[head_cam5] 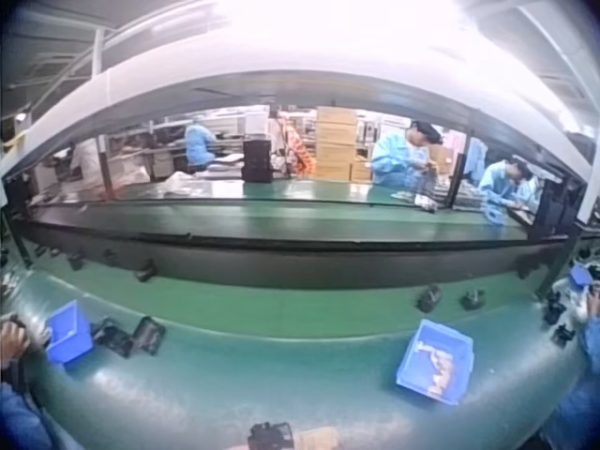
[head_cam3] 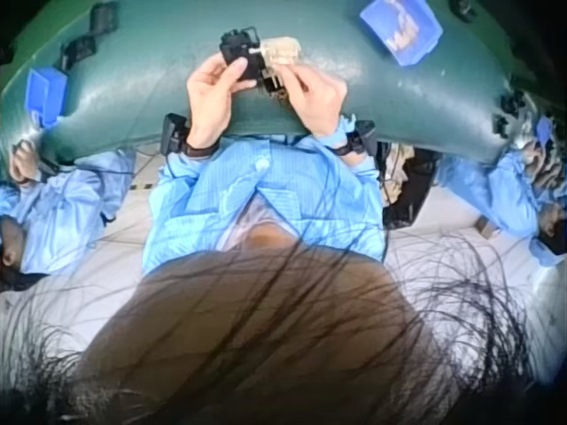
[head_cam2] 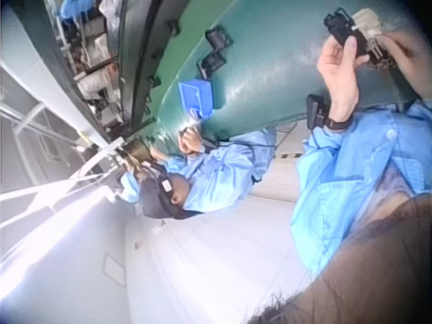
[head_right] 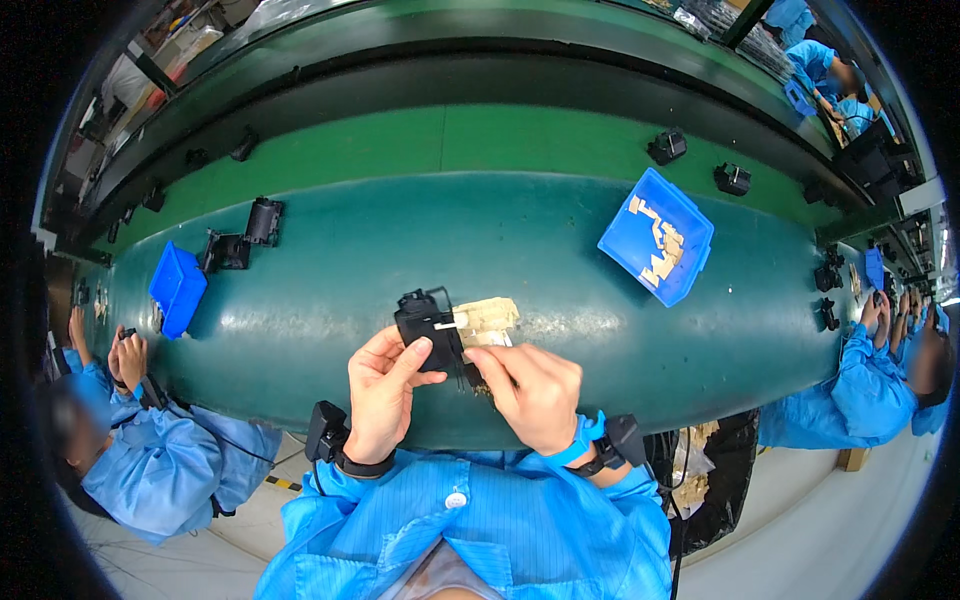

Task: Assembling small electronic components by inserting parts and securing them manually.

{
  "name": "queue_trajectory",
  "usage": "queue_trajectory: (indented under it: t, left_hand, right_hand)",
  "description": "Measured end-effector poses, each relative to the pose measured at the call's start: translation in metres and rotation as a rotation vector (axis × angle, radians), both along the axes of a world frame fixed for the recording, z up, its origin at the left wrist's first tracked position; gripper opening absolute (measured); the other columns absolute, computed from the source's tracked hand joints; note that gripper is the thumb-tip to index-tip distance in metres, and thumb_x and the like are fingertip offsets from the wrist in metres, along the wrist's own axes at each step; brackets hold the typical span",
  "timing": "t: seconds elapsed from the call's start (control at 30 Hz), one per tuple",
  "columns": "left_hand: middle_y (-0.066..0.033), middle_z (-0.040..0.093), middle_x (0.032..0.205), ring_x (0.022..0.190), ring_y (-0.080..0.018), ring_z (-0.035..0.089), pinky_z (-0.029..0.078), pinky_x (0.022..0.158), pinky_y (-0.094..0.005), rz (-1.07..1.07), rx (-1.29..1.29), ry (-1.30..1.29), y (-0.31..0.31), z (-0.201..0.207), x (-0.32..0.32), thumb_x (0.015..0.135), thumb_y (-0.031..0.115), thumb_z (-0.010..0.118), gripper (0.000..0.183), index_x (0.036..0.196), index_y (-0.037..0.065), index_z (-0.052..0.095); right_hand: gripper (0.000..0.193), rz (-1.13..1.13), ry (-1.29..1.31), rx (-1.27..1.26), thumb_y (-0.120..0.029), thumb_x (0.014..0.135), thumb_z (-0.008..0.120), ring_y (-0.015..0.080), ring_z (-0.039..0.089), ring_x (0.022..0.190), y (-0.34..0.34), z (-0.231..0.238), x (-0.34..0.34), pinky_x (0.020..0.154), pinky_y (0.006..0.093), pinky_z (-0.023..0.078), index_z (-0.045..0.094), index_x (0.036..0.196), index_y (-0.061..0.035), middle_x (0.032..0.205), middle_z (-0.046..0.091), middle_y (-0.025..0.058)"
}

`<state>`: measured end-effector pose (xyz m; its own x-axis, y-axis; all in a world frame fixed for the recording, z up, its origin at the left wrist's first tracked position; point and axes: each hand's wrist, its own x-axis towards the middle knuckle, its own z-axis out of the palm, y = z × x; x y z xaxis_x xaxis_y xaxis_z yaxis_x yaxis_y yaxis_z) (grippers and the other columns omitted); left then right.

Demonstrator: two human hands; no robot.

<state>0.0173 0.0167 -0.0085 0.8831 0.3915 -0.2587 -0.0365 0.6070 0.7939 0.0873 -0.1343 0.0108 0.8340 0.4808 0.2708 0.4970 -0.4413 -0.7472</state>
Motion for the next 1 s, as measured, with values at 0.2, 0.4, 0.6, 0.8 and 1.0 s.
queue_trajectory:
  t: [0.2,0.4,0.6,0.8,1.0]
  left_hand:
    - [-0.0129,0.066,0.099,0.085,-0.0176,0.067,0.061,0.068,-0.0301,-0.121,0.008,0.040,-0.008,0.009,-0.003,0.087,0.001,0.062,0.025,0.111,-0.005,0.059]
    - [-0.0134,0.066,0.099,0.087,-0.0171,0.066,0.060,0.069,-0.0302,-0.130,-0.047,0.046,0.000,0.001,-0.006,0.086,-0.002,0.061,0.027,0.113,-0.006,0.058]
    - [-0.0140,0.066,0.098,0.084,-0.0166,0.066,0.060,0.068,-0.0298,-0.134,-0.104,0.027,-0.001,0.007,-0.007,0.086,-0.002,0.061,0.025,0.110,-0.007,0.059]
    - [-0.0094,0.061,0.092,0.076,-0.0117,0.061,0.061,0.067,-0.0273,-0.023,0.143,-0.006,-0.009,0.001,-0.007,0.083,-0.007,0.062,0.021,0.103,-0.008,0.063]
    - [-0.0095,0.058,0.093,0.076,-0.0122,0.061,0.061,0.062,-0.0285,0.036,0.428,-0.024,-0.017,0.004,-0.009,0.082,-0.011,0.061,0.017,0.098,-0.007,0.064]
  right_hand:
    - [0.023,0.072,-0.676,-0.068,-0.012,0.068,0.069,0.0201,0.059,0.086,0.015,0.007,0.016,0.073,0.0365,0.045,0.071,0.090,-0.0067,0.090,0.064,0.0039]
    - [0.026,0.126,-0.783,-0.076,-0.015,0.068,0.065,0.0179,0.059,0.090,0.005,-0.004,0.011,0.084,0.0373,0.041,0.072,0.092,-0.0108,0.093,0.065,0.0000]
    - [0.019,0.126,-0.870,-0.194,-0.019,0.072,0.067,0.0138,0.058,0.094,-0.005,-0.004,0.010,0.096,0.0396,0.028,0.071,0.091,-0.0173,0.091,0.065,-0.0060]
    - [0.020,0.147,-0.483,-0.017,-0.015,0.067,0.076,0.0158,0.055,0.083,0.005,0.001,0.016,0.080,0.0358,0.029,0.069,0.086,-0.0134,0.083,0.062,-0.0032]
    - [0.020,0.150,-0.480,-0.016,-0.013,0.063,0.078,0.0175,0.057,0.079,0.010,0.000,0.015,0.079,0.0358,0.031,0.067,0.080,-0.0108,0.080,0.061,-0.0008]
